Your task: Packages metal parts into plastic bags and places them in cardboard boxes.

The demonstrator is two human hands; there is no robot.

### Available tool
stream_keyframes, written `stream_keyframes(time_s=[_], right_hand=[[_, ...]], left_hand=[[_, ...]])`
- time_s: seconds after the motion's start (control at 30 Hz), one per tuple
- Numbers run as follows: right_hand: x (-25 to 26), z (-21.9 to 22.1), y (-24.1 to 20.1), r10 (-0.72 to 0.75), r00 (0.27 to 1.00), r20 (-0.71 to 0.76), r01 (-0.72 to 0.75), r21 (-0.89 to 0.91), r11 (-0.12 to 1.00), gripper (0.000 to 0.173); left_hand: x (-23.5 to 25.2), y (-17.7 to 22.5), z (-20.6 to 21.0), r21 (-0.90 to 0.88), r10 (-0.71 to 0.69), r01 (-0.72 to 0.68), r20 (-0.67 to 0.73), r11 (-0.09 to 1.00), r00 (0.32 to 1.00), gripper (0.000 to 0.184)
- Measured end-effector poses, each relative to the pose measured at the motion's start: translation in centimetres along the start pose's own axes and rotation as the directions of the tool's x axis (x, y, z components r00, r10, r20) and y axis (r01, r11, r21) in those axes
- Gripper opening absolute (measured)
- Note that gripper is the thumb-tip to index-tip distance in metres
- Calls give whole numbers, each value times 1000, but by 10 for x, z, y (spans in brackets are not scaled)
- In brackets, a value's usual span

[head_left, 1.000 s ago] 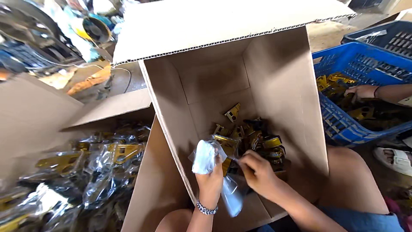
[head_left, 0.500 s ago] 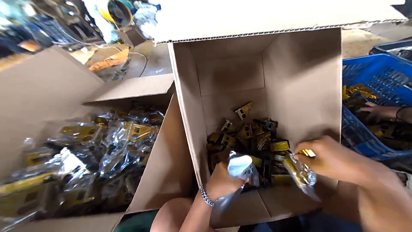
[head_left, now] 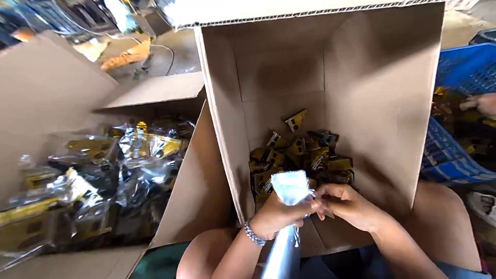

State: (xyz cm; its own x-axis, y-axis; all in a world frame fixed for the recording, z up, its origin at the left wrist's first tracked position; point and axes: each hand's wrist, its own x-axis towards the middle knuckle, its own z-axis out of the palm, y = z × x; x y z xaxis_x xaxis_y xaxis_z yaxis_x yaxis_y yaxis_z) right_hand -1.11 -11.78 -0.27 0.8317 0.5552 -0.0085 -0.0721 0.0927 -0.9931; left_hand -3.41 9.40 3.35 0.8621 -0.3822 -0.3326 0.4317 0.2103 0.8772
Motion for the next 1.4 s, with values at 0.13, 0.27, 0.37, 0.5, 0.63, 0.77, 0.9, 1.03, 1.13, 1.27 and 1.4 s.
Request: stream_keyframes(time_s=[0.13, 0.27, 0.37, 0.5, 0.63, 0.77, 0.9, 1.03, 1.13, 1.27, 1.4], right_hand=[[-5, 7, -6, 129, 982, -134, -139, -62, 988, 7], [-5, 16, 7, 153, 951, -270, -141, 61, 988, 26], [-3, 19, 0, 72, 995, -75, -85, -200, 976, 24], [21, -28, 0, 200, 978, -67, -211, -311, 927, 33], [95, -84, 43, 459, 854, -245, -441, -809, 389, 40], [140, -106, 105, 592, 768, -245, -347, -936, 62, 54], [134, -93, 91, 566, 792, -230, -282, -959, 5, 45], [71, -88, 35, 135, 937, -323, -342, -760, 552, 33], [30, -80, 4, 9, 835, -549, -128, -179, 976, 30], [-7, -56, -25, -136, 943, -303, 177, 111, 978, 66], [-14, -19, -33, -16, 994, -112, 35, 168, 985, 63]], left_hand=[[11, 4, -17, 611, 249, 3, -328, 792, 911, 25], [9, -6, -22, 441, 320, -174, -282, 881, 904, 36], [9, -21, 2, 178, 241, -231, -38, 957, 970, 39], [23, -20, -24, 603, 491, -255, -265, 756, 830, 37], [35, -21, -38, 719, 619, -228, -340, 656, 708, 42], [42, -17, -35, 751, 735, -344, -267, 563, 623, 36], [43, -10, -34, 779, 730, -279, -307, 562, 611, 37], [43, -2, -28, 764, 729, -291, -320, 576, 605, 36], [45, -7, -21, 741, 765, -386, -261, 549, 588, 33], [50, -15, -13, 781, 841, -419, -239, 463, 485, 33], [45, -18, -6, 769, 838, -425, -253, 478, 484, 36]])
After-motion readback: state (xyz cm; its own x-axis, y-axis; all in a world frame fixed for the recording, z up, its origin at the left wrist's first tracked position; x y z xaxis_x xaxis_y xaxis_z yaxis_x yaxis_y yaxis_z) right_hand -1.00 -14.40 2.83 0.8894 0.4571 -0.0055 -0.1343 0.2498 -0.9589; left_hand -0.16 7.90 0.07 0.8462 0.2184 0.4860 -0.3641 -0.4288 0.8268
